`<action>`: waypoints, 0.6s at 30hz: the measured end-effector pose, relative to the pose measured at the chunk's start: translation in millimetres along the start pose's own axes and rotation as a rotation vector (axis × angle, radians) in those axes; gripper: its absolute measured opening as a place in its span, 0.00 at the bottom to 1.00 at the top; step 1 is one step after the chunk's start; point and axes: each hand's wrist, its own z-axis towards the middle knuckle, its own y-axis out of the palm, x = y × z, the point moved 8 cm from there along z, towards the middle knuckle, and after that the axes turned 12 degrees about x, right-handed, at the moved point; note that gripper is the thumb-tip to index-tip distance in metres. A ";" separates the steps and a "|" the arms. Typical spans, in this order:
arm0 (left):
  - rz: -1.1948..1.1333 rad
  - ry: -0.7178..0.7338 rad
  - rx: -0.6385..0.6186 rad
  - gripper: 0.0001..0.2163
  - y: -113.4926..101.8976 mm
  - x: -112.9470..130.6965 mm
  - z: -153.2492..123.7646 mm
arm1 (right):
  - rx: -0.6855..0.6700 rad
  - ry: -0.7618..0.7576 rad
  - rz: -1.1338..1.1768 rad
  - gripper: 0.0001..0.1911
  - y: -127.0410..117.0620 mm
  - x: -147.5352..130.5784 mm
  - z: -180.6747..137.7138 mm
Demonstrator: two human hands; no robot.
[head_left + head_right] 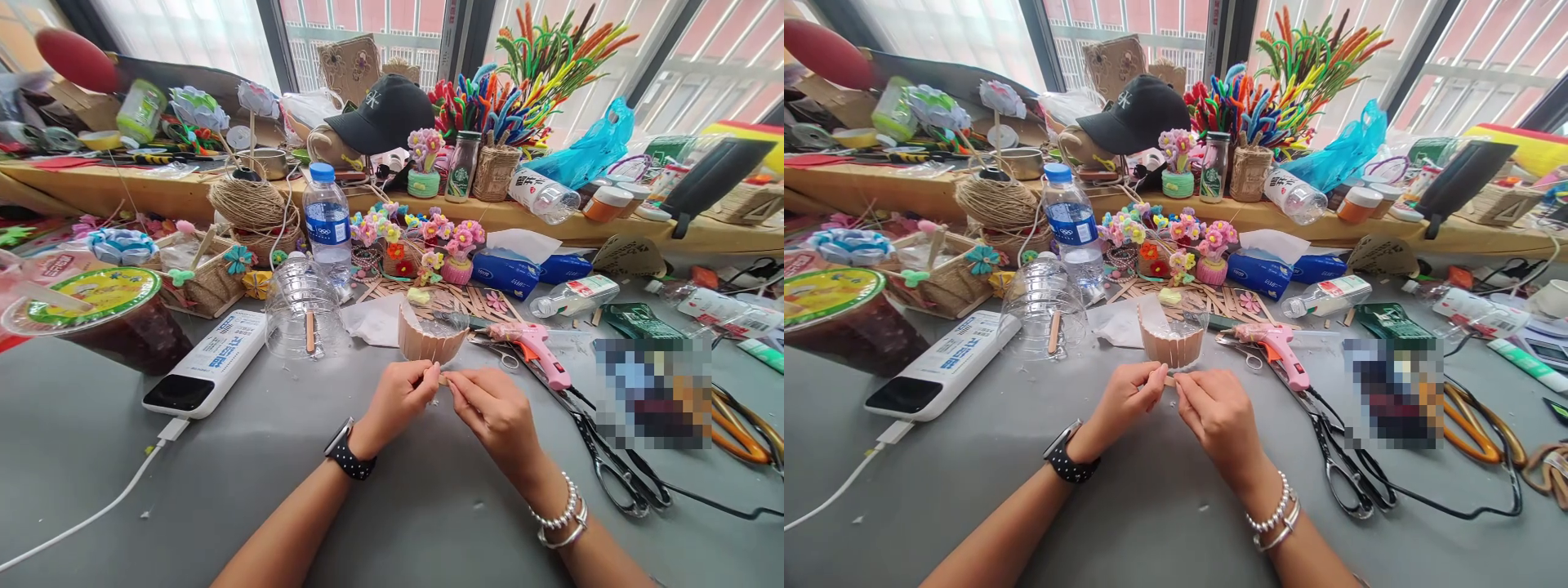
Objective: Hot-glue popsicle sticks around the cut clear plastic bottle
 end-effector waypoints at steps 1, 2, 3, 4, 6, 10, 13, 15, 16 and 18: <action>-0.015 -0.008 0.000 0.18 -0.6 0.8 0.4 | 0.017 0.023 0.007 0.11 -1.2 0.7 -0.5; -0.034 -0.021 0.000 0.18 -1.3 1.5 0.8 | 0.042 0.055 0.018 0.11 -3.1 2.1 -0.7; -0.055 -0.037 0.000 0.18 -2.0 2.0 1.1 | 0.076 0.095 0.032 0.11 -5.8 4.2 -0.8; -0.074 -0.054 0.000 0.18 -2.6 2.4 1.4 | 0.115 0.142 0.048 0.11 -8.9 6.8 -0.8; -0.100 -0.078 0.000 0.18 -3.2 3.1 1.6 | 0.186 0.251 0.084 0.10 -14.6 13.7 -0.8; -0.104 -0.096 -0.005 0.19 -3.1 3.1 1.6 | 0.196 0.420 0.164 0.08 -14.4 25.9 -0.3; -0.063 -0.088 0.032 0.18 -6.6 1.4 2.5 | 0.067 0.373 0.222 0.06 -3.8 23.1 2.6; -0.020 -0.065 0.065 0.18 -9.9 0.8 3.2 | -0.012 0.334 0.243 0.05 2.6 20.6 2.9; -0.003 -0.052 0.075 0.18 -10.7 0.8 3.4 | -0.032 0.335 0.245 0.05 4.4 20.8 2.5; 0.013 -0.024 0.073 0.18 -10.3 1.2 3.2 | -0.051 0.375 0.256 0.05 6.6 23.4 0.9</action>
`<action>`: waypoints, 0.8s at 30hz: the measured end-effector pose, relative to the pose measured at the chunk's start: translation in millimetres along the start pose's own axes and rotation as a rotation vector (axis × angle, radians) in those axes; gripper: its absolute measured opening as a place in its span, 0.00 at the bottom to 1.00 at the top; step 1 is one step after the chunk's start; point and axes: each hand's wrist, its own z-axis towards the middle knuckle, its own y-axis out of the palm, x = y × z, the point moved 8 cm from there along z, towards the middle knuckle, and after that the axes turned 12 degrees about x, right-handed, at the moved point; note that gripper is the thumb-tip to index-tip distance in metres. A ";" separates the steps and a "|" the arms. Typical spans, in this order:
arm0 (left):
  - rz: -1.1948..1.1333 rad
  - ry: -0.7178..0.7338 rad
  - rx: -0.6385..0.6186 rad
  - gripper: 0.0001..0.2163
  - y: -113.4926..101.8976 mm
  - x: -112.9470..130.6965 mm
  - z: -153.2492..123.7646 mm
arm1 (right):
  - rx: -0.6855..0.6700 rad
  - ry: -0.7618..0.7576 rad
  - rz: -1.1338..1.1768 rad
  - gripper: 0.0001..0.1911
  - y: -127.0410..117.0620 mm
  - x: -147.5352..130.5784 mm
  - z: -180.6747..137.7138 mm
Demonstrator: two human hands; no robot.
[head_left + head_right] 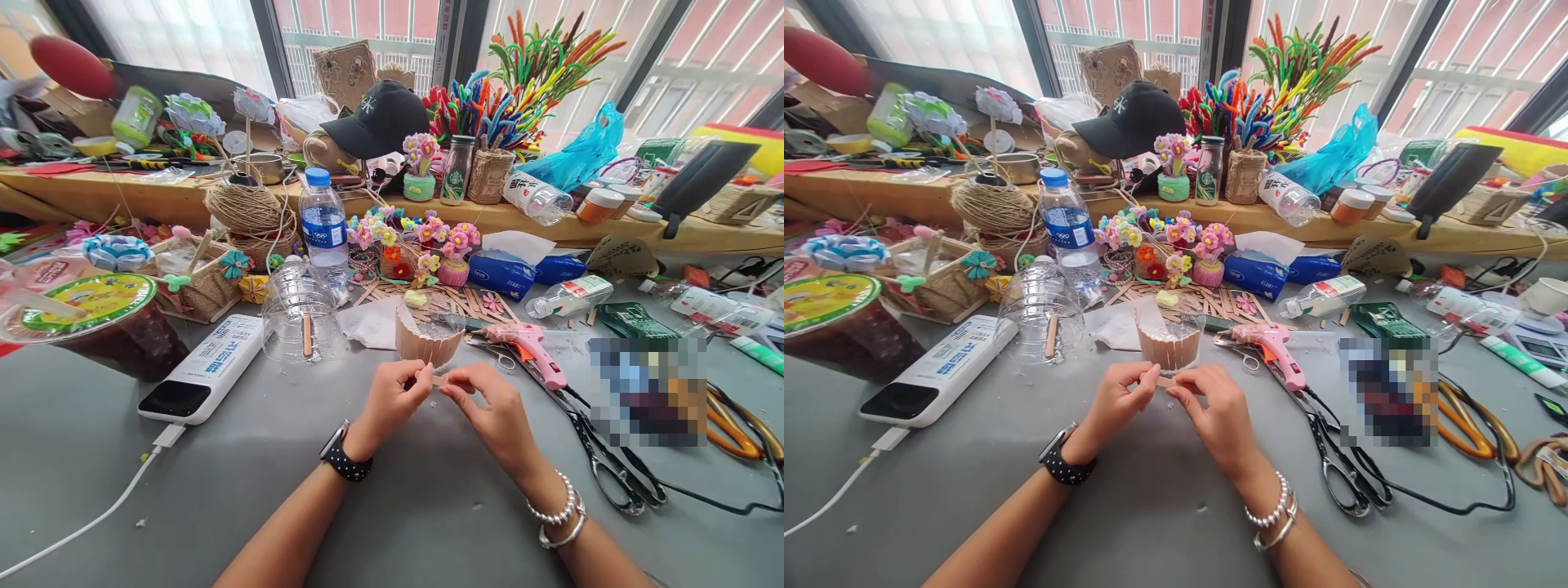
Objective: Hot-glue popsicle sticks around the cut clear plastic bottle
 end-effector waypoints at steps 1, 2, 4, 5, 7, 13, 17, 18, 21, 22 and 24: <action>0.001 0.012 -0.012 0.18 1.3 0.3 -0.5 | -0.007 0.028 0.013 0.05 0.7 1.9 -0.3; -0.001 0.021 -0.032 0.18 3.5 0.5 -1.3 | -0.018 0.056 0.031 0.05 1.7 3.5 -0.7; -0.008 0.039 -0.085 0.18 9.2 0.7 -3.5 | -0.050 0.101 0.068 0.06 4.4 6.0 -1.6; -0.009 0.048 -0.105 0.19 11.7 0.7 -4.6 | -0.067 0.115 0.080 0.06 5.6 6.9 -1.8; -0.005 0.069 -0.116 0.19 14.3 0.4 -5.8 | -0.097 0.118 0.092 0.07 7.3 7.7 -1.6; 0.102 0.119 -0.075 0.19 12.4 -1.9 -5.2 | -0.127 -0.101 0.003 0.09 7.1 -2.1 -0.2; 0.140 0.116 -0.050 0.20 10.3 -3.4 -3.9 | -0.054 -0.362 -0.165 0.10 6.9 -18.5 -6.0; 0.142 0.112 -0.038 0.20 9.7 -4.1 -3.6 | -0.028 -0.415 -0.223 0.10 7.3 -22.2 -8.1; 0.144 0.101 -0.007 0.20 9.1 -5.9 -3.5 | 0.021 -0.512 -0.379 0.09 10.0 -30.1 -13.5; 0.143 0.101 -0.001 0.21 9.2 -6.1 -3.8 | 0.031 -0.531 -0.414 0.09 10.8 -32.1 -14.8; 0.137 0.113 -0.003 0.21 10.1 -5.1 -4.5 | 0.045 -0.543 -0.459 0.09 11.7 -34.3 -16.2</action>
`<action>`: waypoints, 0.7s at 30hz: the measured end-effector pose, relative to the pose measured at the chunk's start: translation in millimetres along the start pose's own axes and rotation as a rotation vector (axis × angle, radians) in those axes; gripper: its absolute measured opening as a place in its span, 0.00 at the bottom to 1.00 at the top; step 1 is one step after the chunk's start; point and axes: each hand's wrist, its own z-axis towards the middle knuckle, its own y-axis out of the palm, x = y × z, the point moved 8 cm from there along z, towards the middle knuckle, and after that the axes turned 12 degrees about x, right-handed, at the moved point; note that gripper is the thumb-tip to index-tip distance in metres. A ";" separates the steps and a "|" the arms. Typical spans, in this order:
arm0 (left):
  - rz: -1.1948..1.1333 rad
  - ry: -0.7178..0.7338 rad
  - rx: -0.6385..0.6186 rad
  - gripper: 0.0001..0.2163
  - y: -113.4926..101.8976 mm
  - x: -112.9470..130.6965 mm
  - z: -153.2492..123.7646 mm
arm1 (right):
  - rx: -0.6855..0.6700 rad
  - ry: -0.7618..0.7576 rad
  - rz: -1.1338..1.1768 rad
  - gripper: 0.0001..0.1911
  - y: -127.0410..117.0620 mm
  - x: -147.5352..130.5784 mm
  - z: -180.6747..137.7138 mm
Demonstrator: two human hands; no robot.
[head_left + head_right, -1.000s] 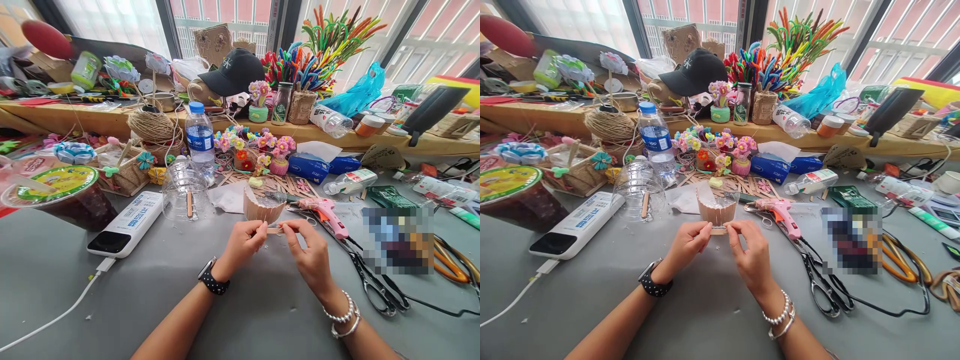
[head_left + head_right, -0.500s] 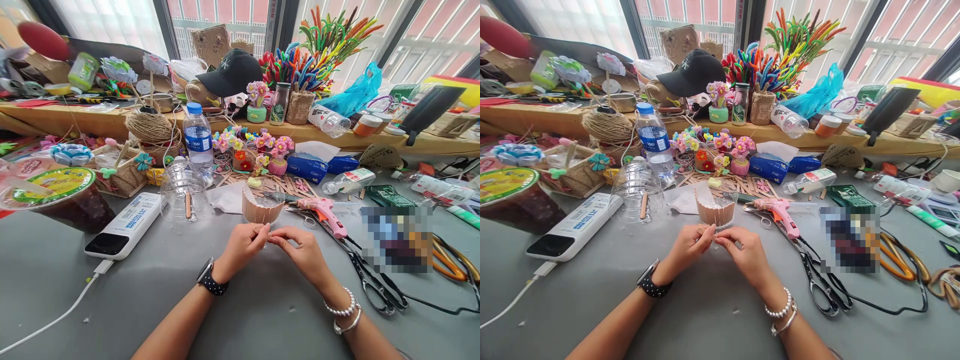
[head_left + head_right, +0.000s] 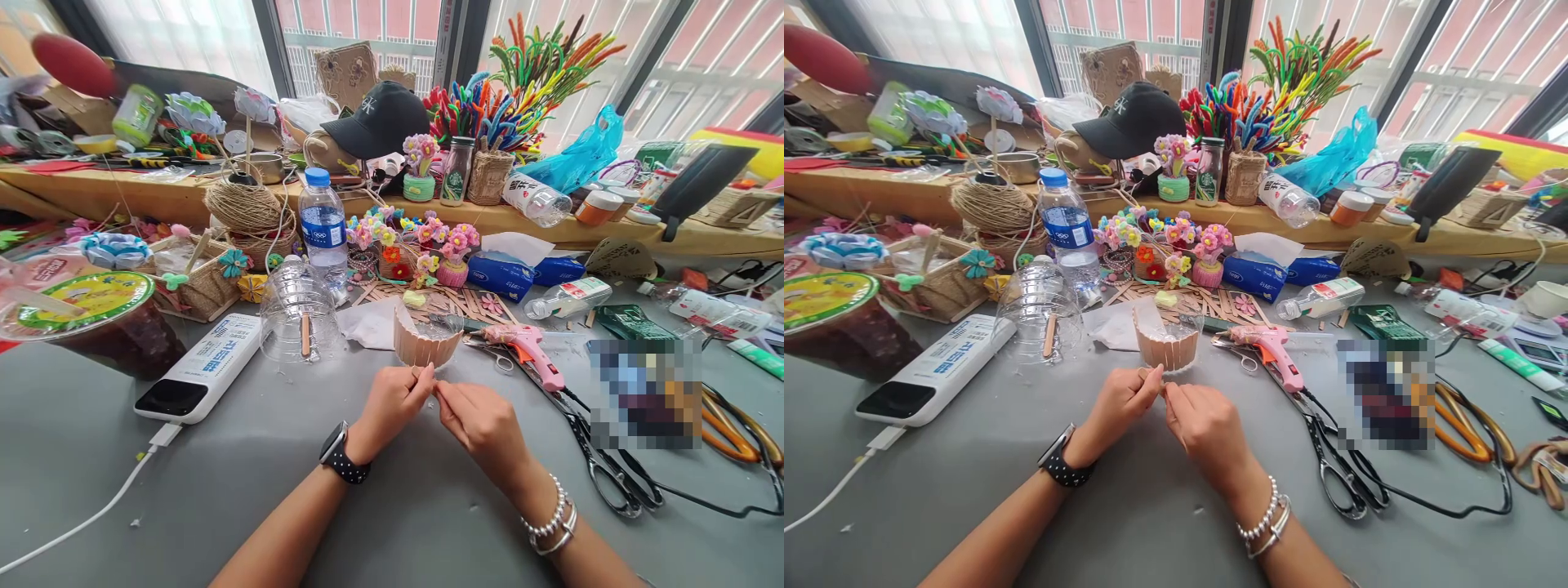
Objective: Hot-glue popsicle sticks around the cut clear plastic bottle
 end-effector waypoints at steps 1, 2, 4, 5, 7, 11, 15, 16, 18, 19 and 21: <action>-0.005 0.009 0.001 0.21 -0.1 1.1 -0.2 | 0.002 0.006 -0.004 0.09 -0.1 -0.3 0.1; -0.011 0.015 0.005 0.21 -0.7 2.1 -0.1 | 0.004 0.022 0.007 0.10 -0.2 0.3 0.1; -0.022 0.013 0.019 0.21 -2.9 3.0 0.5 | 0.004 0.089 0.087 0.10 0.5 4.5 -0.2; -0.026 0.002 0.031 0.21 -4.6 2.7 1.1 | 0.002 0.136 0.147 0.11 1.4 7.8 -0.6; -0.027 -0.019 0.056 0.21 -7.8 1.7 2.2 | -0.027 0.232 0.273 0.11 5.5 14.7 -2.4; -0.011 -0.025 0.097 0.21 -11.2 0.3 2.8 | -0.108 0.296 0.394 0.10 13.5 21.1 -5.6; 0.018 0.005 0.102 0.20 -8.6 -0.9 1.7 | -0.098 0.225 0.336 0.10 12.2 18.9 -4.9; 0.025 0.012 0.109 0.21 -8.3 -1.1 1.6 | -0.082 0.197 0.298 0.10 10.8 17.3 -4.3; 0.032 0.021 0.116 0.21 -8.0 -1.2 1.6 | -0.041 0.150 0.215 0.10 7.7 13.4 -3.6; 0.032 0.023 0.118 0.21 -8.0 -1.0 1.6 | -0.023 0.131 0.182 0.10 6.3 11.3 -3.5; 0.033 0.029 0.117 0.21 -8.1 0.1 1.8 | -0.002 0.110 0.139 0.10 4.9 7.8 -4.2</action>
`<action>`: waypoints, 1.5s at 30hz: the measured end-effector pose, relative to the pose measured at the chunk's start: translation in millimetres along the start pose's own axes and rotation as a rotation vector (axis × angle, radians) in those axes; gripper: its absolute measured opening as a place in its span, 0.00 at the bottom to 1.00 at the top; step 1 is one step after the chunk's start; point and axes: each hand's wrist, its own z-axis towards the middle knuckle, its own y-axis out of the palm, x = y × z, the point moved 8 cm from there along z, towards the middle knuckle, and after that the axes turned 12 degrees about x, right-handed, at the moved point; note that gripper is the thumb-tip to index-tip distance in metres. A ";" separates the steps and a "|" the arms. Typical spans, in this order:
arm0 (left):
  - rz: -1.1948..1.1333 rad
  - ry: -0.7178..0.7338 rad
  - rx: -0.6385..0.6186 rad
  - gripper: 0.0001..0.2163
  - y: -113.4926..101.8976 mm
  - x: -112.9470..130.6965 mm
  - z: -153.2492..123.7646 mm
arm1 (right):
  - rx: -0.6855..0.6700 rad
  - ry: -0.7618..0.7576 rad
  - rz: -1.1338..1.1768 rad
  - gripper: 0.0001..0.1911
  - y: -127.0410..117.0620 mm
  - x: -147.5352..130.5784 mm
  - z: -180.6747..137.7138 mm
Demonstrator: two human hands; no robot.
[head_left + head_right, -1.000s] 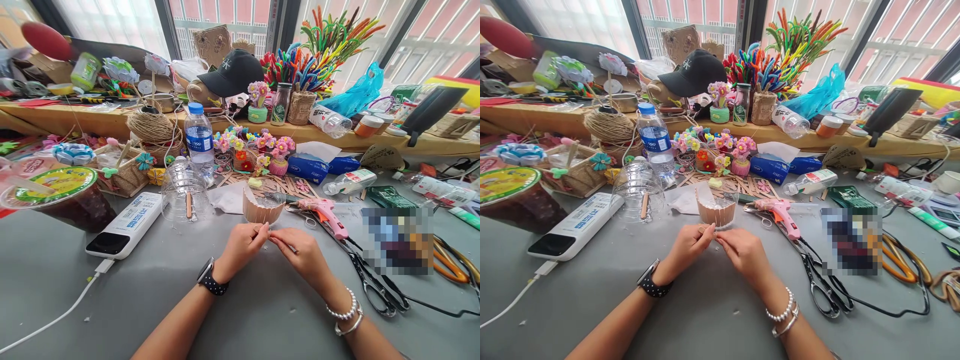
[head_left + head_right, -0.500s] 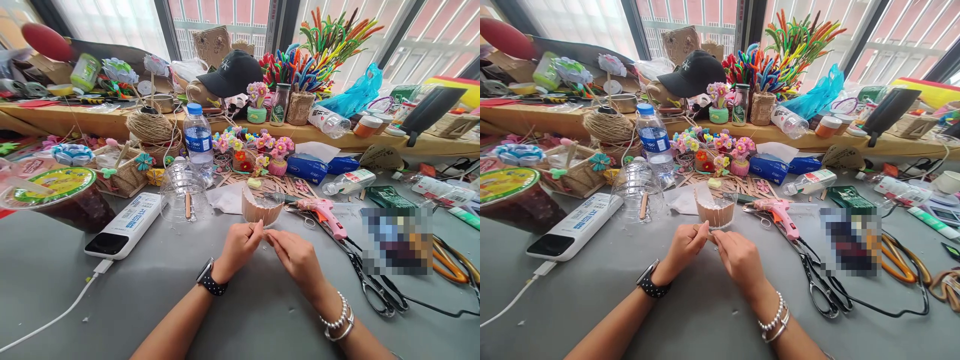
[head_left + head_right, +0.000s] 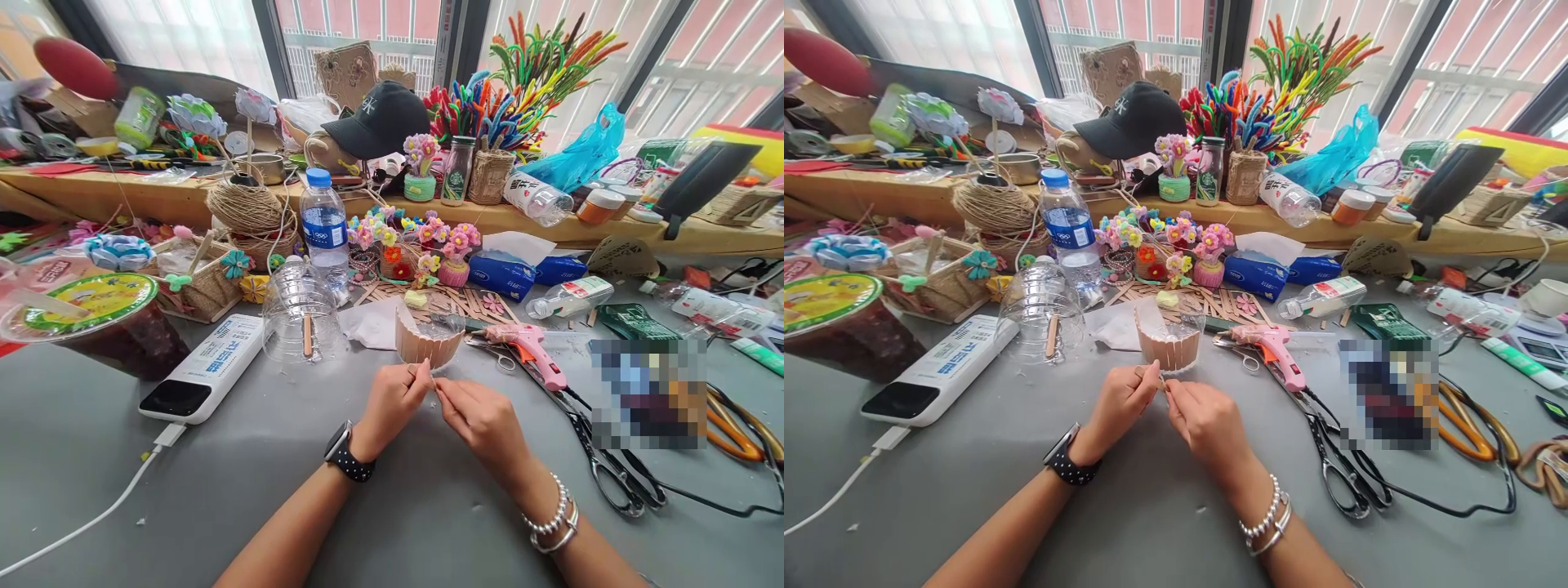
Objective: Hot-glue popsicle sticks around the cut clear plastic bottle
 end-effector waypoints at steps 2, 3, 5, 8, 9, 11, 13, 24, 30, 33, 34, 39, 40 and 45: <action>-0.004 -0.001 -0.012 0.21 0.4 1.0 -0.1 | 0.013 -0.006 -0.027 0.10 -0.5 -1.9 -1.1; -0.008 -0.004 -0.020 0.21 0.8 1.3 -0.2 | 0.020 -0.004 -0.037 0.10 -1.0 -2.1 -1.4; -0.020 -0.008 -0.031 0.21 1.3 2.0 -0.5 | 0.029 0.027 -0.038 0.10 -2.1 0.1 -1.1; -0.032 -0.011 -0.030 0.21 0.7 3.0 -0.2 | 0.003 0.182 0.075 0.10 -1.2 11.4 0.2; -0.041 -0.018 -0.023 0.22 -0.2 2.9 0.2 | -0.013 0.251 0.141 0.10 0.0 16.2 0.4; -0.065 -0.042 -0.002 0.22 -2.5 1.8 1.2 | -0.049 0.354 0.273 0.11 3.4 23.1 0.2; -0.084 -0.062 0.022 0.23 -4.8 0.6 2.2 | -0.092 0.382 0.356 0.12 6.9 25.2 -0.1; 0.021 -0.015 0.031 0.20 -4.0 1.7 0.5 | -0.033 0.094 0.132 0.10 0.7 11.4 -0.7; 0.033 0.000 0.030 0.20 -3.4 3.7 -0.5 | -0.038 0.063 0.036 0.11 2.3 4.6 -1.6; 0.006 -0.019 0.028 0.21 -4.0 3.4 -0.1 | -0.023 0.255 0.136 0.11 -0.8 17.3 -1.9; -0.010 -0.033 0.022 0.21 -4.0 2.8 0.2 | -0.021 0.337 0.179 0.11 -1.5 23.1 -2.3; -0.098 -0.145 0.018 0.22 -6.1 -4.4 2.2 | -0.096 0.403 0.318 0.12 2.7 29.3 1.1; -0.111 -0.168 0.025 0.22 -6.9 -6.1 2.5 | -0.108 0.366 0.318 0.12 3.6 27.6 2.0; -0.101 -0.176 0.046 0.21 -8.6 -6.9 3.3 | -0.150 0.281 0.280 0.11 8.7 25.6 -1.1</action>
